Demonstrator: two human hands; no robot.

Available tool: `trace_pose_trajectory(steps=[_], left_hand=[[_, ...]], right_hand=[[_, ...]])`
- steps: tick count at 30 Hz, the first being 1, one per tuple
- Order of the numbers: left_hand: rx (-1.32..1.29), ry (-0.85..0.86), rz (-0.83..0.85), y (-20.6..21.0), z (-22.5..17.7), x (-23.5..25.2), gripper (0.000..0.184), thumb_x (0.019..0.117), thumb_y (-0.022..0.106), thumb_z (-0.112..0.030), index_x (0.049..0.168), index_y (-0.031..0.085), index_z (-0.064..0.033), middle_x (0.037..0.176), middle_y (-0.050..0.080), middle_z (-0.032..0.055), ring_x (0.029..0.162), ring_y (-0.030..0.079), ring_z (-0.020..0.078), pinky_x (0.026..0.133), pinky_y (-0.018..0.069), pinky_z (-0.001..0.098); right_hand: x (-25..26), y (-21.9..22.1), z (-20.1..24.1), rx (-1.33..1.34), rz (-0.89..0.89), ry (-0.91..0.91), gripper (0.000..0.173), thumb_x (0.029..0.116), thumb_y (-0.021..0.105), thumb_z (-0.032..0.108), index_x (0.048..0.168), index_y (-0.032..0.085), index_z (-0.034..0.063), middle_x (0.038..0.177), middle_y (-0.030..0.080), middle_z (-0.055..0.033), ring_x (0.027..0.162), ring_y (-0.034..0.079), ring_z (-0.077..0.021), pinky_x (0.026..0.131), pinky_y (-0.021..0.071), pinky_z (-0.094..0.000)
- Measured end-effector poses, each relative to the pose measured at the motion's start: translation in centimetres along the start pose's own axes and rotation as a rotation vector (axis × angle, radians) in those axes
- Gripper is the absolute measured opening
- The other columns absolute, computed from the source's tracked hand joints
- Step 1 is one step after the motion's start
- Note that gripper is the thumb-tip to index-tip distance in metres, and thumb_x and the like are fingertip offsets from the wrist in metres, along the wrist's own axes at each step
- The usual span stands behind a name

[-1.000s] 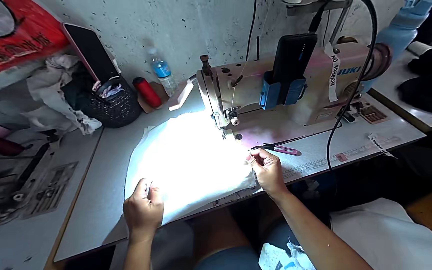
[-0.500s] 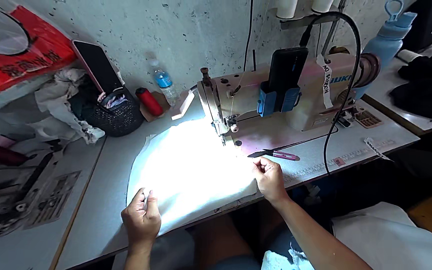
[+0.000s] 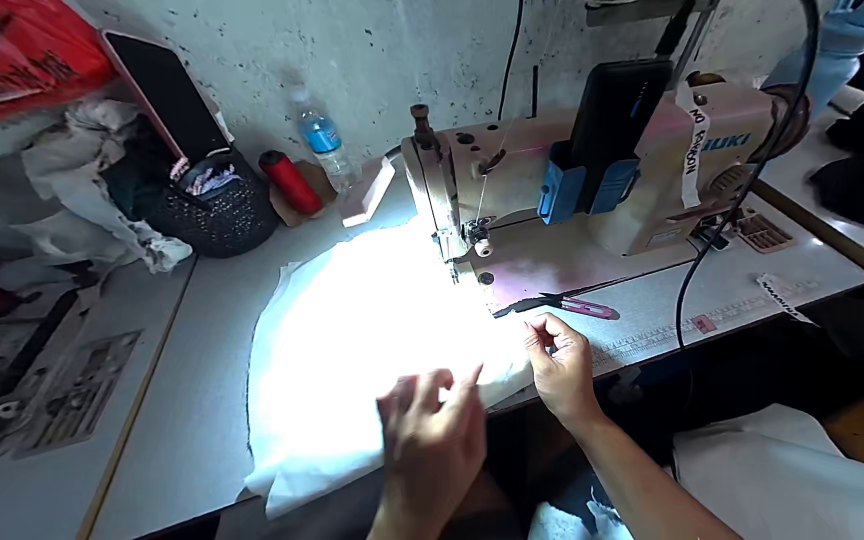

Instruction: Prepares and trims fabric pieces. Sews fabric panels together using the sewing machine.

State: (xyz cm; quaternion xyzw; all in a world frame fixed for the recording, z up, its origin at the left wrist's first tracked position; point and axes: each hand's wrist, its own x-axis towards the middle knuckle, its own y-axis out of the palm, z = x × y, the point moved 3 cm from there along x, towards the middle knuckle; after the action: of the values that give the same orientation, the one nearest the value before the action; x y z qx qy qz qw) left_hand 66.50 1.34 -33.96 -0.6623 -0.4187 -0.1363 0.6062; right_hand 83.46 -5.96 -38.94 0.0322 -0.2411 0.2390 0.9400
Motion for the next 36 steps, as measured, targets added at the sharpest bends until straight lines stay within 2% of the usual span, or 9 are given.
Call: trace_pose_trajectory(steps=[2, 6, 9, 11, 13, 19, 24, 30, 36], left_hand=[[0.005, 0.035, 0.056, 2.4, -1.2, 0.5, 0.032, 0.1004, 0.051, -0.026, 0.117, 0.079, -0.0223, 0.081, 0.064, 0.0048, 0.077, 0.059, 0.0219, 0.079, 0.0408, 0.0426], [0.048, 0.012, 0.078, 4.6, -2.9, 0.9, 0.034, 0.099, 0.052, -0.021, 0.121, 0.078, -0.0209, 0.075, 0.063, 0.0022, 0.071, 0.057, 0.0201, 0.075, 0.0399, 0.0401], [0.03, -0.07, 0.07, 3.7, -4.6, 0.2, 0.036, 0.098, 0.051, -0.021, 0.12, 0.077, -0.009, 0.066, 0.066, 0.0008, 0.058, 0.058, 0.0177, 0.059, 0.0433, 0.0356], [-0.005, -0.145, 0.117, 3.2, -5.5, -0.7, 0.043, 0.0969, 0.052, -0.024, 0.128, 0.071, -0.0012, 0.056, 0.057, -0.0022, 0.048, 0.049, 0.0149, 0.052, 0.0383, 0.0324], [0.004, -0.201, 0.163, 3.4, -5.6, -1.3, 0.048, 0.0949, 0.054, -0.024, 0.133, 0.067, 0.0017, 0.053, 0.051, -0.0038, 0.044, 0.045, 0.0131, 0.047, 0.0355, 0.0305], [0.014, -0.23, 0.16, 3.4, -5.3, -0.5, 0.044, 0.0934, 0.054, -0.021, 0.129, 0.07, 0.0005, 0.053, 0.056, -0.0026, 0.045, 0.051, 0.0141, 0.047, 0.0392, 0.0315], [0.006, -0.239, 0.186, 3.0, -5.4, -0.3, 0.042, 0.0942, 0.053, -0.02, 0.127, 0.072, -0.0032, 0.051, 0.053, -0.004, 0.045, 0.051, 0.0136, 0.045, 0.0378, 0.0313], [0.039, -0.269, 0.174, 1.9, -4.7, -1.8, 0.041, 0.0948, 0.049, -0.021, 0.12, 0.075, -0.0022, 0.048, 0.048, -0.0042, 0.042, 0.047, 0.0136, 0.044, 0.0357, 0.0316], [0.083, -0.423, 0.194, -0.8, -2.2, -3.6, 0.045, 0.0976, 0.044, -0.028, 0.118, 0.076, -0.0025, 0.053, 0.057, 0.0009, 0.045, 0.056, 0.0183, 0.044, 0.0448, 0.0384]], right_hand=[[-0.2, -0.1, 0.2, 0.013, -0.007, -0.009, 0.012, 0.0949, 0.062, 0.006, 0.086, 0.069, 0.0024, 0.075, 0.063, 0.0022, 0.066, 0.057, 0.0019, 0.061, 0.0483, -0.0129], [-0.4, -0.5, 0.2, 0.009, -0.006, -0.029, 0.013, 0.0956, 0.064, 0.007, 0.085, 0.069, 0.003, 0.074, 0.063, 0.0024, 0.066, 0.057, 0.0013, 0.061, 0.0479, -0.0135], [-0.4, -0.6, 0.1, -0.003, 0.025, -0.035, 0.012, 0.0956, 0.063, 0.008, 0.087, 0.07, 0.0028, 0.075, 0.064, 0.0024, 0.067, 0.058, 0.0011, 0.062, 0.0495, -0.0143], [-0.3, -0.4, 0.0, 0.003, 0.031, -0.037, 0.012, 0.0955, 0.062, 0.007, 0.087, 0.069, 0.0026, 0.075, 0.064, 0.0025, 0.067, 0.058, 0.0007, 0.062, 0.0501, -0.0146], [-0.4, -0.3, 0.0, -0.001, 0.02, -0.038, 0.012, 0.0954, 0.062, 0.007, 0.086, 0.068, 0.0035, 0.073, 0.062, 0.0039, 0.066, 0.057, 0.0015, 0.062, 0.0487, -0.0138], [-0.5, -0.6, -0.2, 0.008, 0.008, -0.056, 0.012, 0.0954, 0.062, 0.006, 0.086, 0.068, 0.0027, 0.073, 0.062, 0.0038, 0.066, 0.057, 0.0017, 0.062, 0.0483, -0.0131], [-0.6, -0.6, -0.1, -0.013, 0.004, -0.071, 0.012, 0.0952, 0.062, 0.007, 0.087, 0.069, 0.003, 0.074, 0.063, 0.0032, 0.067, 0.058, 0.0016, 0.063, 0.0499, -0.0134], [-0.6, -0.4, -0.1, -0.014, -0.01, -0.093, 0.012, 0.0952, 0.062, 0.006, 0.085, 0.068, 0.0025, 0.073, 0.062, 0.0034, 0.066, 0.057, 0.0019, 0.063, 0.0488, -0.0133], [-0.5, -0.7, -0.3, -0.019, -0.015, -0.108, 0.012, 0.0949, 0.062, 0.006, 0.085, 0.069, 0.0025, 0.074, 0.063, 0.0031, 0.066, 0.058, 0.0023, 0.063, 0.0494, -0.0131]])
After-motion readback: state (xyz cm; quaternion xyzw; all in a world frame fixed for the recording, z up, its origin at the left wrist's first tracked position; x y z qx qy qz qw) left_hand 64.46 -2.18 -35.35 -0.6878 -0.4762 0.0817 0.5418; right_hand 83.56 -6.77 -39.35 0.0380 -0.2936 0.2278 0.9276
